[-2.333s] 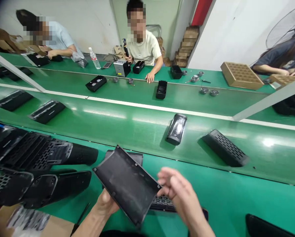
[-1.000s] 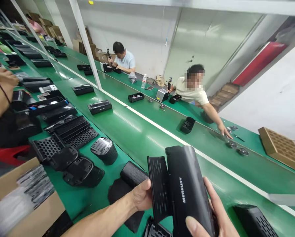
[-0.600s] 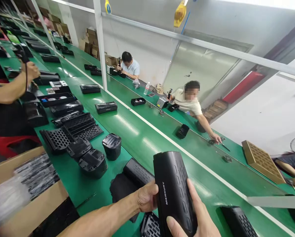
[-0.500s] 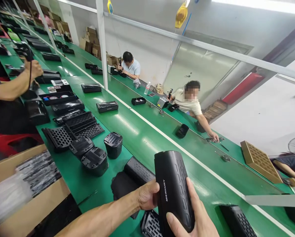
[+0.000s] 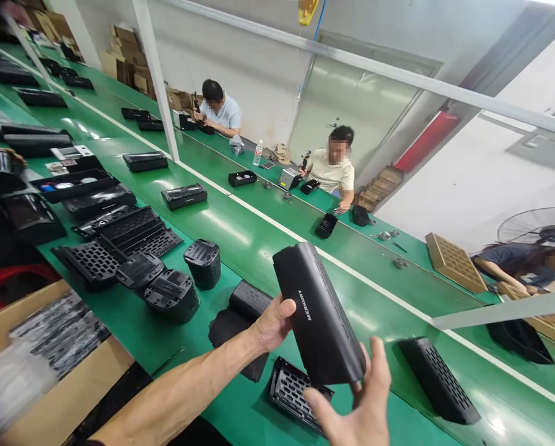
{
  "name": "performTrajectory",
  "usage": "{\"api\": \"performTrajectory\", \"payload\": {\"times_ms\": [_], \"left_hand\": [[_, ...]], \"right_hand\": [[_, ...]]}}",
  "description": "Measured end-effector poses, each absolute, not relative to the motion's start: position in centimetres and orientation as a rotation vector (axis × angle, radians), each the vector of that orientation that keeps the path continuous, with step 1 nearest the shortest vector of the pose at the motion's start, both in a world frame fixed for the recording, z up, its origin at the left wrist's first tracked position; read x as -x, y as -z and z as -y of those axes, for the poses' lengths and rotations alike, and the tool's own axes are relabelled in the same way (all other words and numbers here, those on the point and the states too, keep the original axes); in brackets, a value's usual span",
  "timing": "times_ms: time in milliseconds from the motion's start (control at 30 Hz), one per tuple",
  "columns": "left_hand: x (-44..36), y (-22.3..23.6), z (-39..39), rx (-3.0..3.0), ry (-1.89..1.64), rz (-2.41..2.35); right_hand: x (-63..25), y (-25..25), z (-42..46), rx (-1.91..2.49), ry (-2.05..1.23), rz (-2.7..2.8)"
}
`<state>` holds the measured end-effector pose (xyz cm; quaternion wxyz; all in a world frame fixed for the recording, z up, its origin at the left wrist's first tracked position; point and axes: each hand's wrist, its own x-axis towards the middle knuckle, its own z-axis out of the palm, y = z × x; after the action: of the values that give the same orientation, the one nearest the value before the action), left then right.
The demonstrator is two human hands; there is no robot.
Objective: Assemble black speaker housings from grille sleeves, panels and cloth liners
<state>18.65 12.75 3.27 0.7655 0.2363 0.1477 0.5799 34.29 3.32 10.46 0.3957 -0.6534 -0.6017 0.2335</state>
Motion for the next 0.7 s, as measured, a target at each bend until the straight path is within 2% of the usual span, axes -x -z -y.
{"api": "performTrajectory", "payload": {"times_ms": [133, 300, 400, 467, 600, 700], "left_hand": [[-18.4, -4.4, -13.6, -0.646, -1.24, -0.332], [-12.7, -8.3, -17.2, -1.057, -1.277, -0.486], [-9.4, -11.2, -18.7, -1.446, -1.078, -0.458], [-8.7, -12.1, -18.9, -1.504, -0.996, -0.409], [-9.8, -10.2, -18.3, -1.259, -1.129, -0.369], [-12.3, -6.7, -16.7, -0.889, -1.2, -0.223]], "right_hand": [[-32.0, -9.7, -2.9, 1.648, -0.314, 1.336], [-33.6, -12.5, -2.5, 1.79, -0.409, 1.228], [-34.7, -13.2, -1.8, 1.789, -0.454, 1.287], [-35.2, -13.3, -1.8, 1.765, -0.441, 1.325], [-36.5, -13.8, -2.0, 1.732, -0.513, 1.368], [-37.0, -13.6, -2.1, 1.455, -0.665, 1.359]]}}
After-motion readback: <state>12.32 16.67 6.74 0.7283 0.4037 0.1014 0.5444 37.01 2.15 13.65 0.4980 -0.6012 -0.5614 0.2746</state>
